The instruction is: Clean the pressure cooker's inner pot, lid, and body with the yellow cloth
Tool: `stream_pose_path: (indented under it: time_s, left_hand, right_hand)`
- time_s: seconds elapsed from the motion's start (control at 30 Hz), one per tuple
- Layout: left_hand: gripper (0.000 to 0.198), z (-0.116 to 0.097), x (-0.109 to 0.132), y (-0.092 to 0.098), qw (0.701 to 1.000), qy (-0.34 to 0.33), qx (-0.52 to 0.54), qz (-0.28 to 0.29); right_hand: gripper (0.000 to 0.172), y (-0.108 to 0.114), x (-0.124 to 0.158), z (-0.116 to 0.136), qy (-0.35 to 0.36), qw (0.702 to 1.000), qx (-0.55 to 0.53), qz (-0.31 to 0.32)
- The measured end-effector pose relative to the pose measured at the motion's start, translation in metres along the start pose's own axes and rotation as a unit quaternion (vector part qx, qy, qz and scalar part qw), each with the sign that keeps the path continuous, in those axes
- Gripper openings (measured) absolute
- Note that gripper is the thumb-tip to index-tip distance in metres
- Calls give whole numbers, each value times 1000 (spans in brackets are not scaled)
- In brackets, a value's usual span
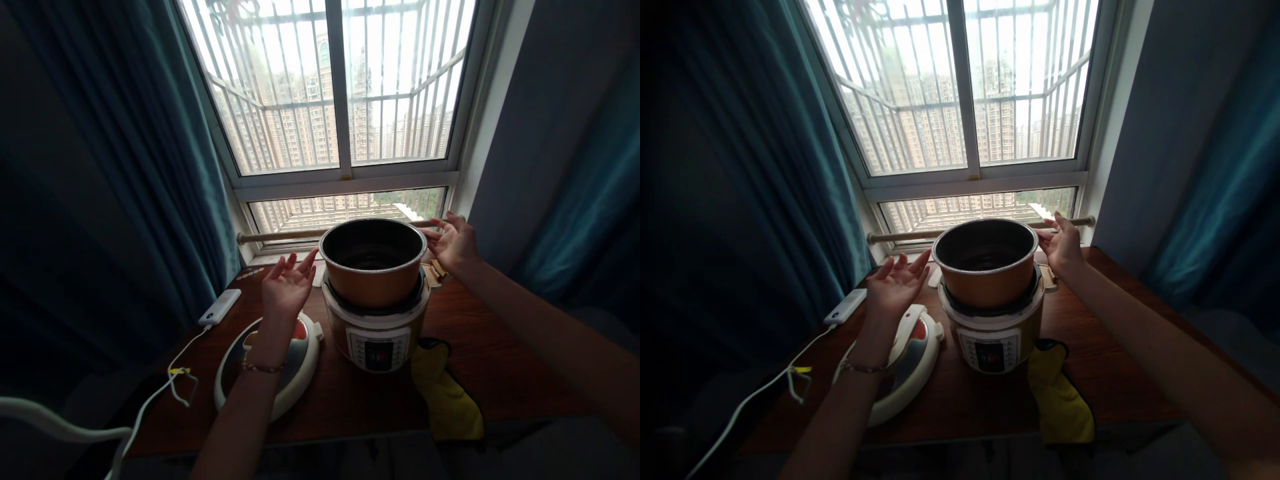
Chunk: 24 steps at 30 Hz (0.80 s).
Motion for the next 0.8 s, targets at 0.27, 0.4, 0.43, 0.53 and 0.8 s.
stream_pose_path:
  time_s: [0.27, 0.4, 0.43, 0.53, 0.8]
  left_hand:
    - [24, 6, 3, 7, 999, 28, 17, 7]
    - [24, 9, 3, 12, 999, 31, 11, 11]
    - [24, 10, 3, 14, 999, 32, 10, 8]
    - [24, 12, 4, 16, 999, 35, 8, -5]
    - [25, 16, 5, 20, 999, 44, 1, -26]
  right_hand:
    - [22, 13, -2, -8, -25, 999, 13, -14]
    - [22, 18, -3, -13, -39, 999, 21, -20]
    - [22, 19, -3, -14, -42, 999, 23, -24]
    - [25, 21, -3, -16, -49, 998, 27, -31]
    - [25, 24, -1, -23, -64, 996, 39, -38]
Point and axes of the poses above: each hand's wrist, its own x-axis away from the middle knuckle, its own y-axis out of the back of the hand, z = x × y, the point moved 2 cm from there along -x, towards the middle knuckle, and after that the axes turned 2 degrees about -x, right-handed, at the moved point
